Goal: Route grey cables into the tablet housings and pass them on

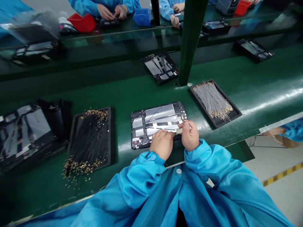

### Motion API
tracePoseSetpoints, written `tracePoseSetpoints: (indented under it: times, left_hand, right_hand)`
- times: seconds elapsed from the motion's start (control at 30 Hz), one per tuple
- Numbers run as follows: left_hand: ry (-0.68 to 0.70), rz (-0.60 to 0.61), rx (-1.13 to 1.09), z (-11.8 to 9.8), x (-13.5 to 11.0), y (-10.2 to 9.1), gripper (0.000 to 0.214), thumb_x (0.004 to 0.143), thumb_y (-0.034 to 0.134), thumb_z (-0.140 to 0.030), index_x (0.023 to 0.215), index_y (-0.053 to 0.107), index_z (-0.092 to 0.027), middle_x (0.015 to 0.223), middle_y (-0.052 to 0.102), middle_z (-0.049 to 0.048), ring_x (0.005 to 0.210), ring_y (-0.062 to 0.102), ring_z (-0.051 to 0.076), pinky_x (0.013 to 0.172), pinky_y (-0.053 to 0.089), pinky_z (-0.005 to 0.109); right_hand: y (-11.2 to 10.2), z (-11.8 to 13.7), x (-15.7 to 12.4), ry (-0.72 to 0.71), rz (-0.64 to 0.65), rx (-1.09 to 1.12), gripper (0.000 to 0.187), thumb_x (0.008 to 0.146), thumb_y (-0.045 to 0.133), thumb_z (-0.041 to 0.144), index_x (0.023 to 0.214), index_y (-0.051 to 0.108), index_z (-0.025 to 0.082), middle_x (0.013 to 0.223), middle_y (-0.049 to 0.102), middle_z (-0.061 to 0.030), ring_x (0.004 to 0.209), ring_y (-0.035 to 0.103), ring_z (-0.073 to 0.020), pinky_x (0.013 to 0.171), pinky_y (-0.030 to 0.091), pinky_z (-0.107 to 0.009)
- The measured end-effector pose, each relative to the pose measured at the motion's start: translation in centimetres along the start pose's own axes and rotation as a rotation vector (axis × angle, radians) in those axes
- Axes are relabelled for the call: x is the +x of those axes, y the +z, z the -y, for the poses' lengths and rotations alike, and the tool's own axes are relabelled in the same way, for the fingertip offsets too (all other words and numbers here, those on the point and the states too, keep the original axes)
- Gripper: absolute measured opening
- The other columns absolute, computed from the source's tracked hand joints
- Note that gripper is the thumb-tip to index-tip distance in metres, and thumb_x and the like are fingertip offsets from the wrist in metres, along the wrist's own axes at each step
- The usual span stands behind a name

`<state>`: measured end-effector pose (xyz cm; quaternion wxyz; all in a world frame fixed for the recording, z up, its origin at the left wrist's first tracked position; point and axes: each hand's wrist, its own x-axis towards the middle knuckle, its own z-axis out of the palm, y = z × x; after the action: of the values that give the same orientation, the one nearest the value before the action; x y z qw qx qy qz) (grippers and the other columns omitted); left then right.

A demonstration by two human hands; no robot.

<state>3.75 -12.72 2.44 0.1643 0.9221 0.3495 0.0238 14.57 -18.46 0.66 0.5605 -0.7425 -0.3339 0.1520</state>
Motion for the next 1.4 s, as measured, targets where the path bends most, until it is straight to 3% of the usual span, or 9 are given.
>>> tracePoseSetpoints:
  times: [0.4, 0.93, 1.4]
  left_hand:
    - [-0.004, -0.025, -0.006, 0.1, 0.0, 0.0, 0.021, 0.081, 0.045, -0.021, 0.087, 0.065, -0.019, 0.084, 0.064, 0.0065, 0.092, 0.052, 0.022, 0.082, 0.039, 0.035]
    - [0.038, -0.078, -0.015, 0.5, -0.1, 0.6, 0.022, 0.081, 0.045, -0.021, 0.087, 0.065, -0.020, 0.081, 0.064, 0.0057, 0.091, 0.052, 0.022, 0.083, 0.039, 0.035]
    - [0.040, -0.124, -0.036, 0.7, -0.1, 0.9, 0.022, 0.082, 0.044, -0.023, 0.085, 0.065, -0.018, 0.080, 0.064, 0.0059, 0.088, 0.052, 0.021, 0.083, 0.040, 0.036]
  right_hand:
    - [0.1, -0.5, 0.2, -0.097, -0.071, 0.018, 0.021, 0.084, 0.039, 0.035, 0.080, 0.054, 0.020, 0.070, 0.066, -0.0010, 0.070, 0.063, -0.0146, 0.067, 0.048, -0.028]
    - [0.3, -0.7, 0.4, -0.133, -0.081, 0.005, 0.017, 0.084, 0.042, 0.031, 0.090, 0.053, 0.019, 0.070, 0.067, -0.0007, 0.068, 0.063, -0.0151, 0.064, 0.049, -0.028]
    - [0.7, -2.5, -0.4, -0.140, -0.195, 0.110, 0.021, 0.084, 0.043, 0.033, 0.100, 0.049, 0.020, 0.074, 0.066, -0.0016, 0.072, 0.062, -0.0164, 0.069, 0.049, -0.034]
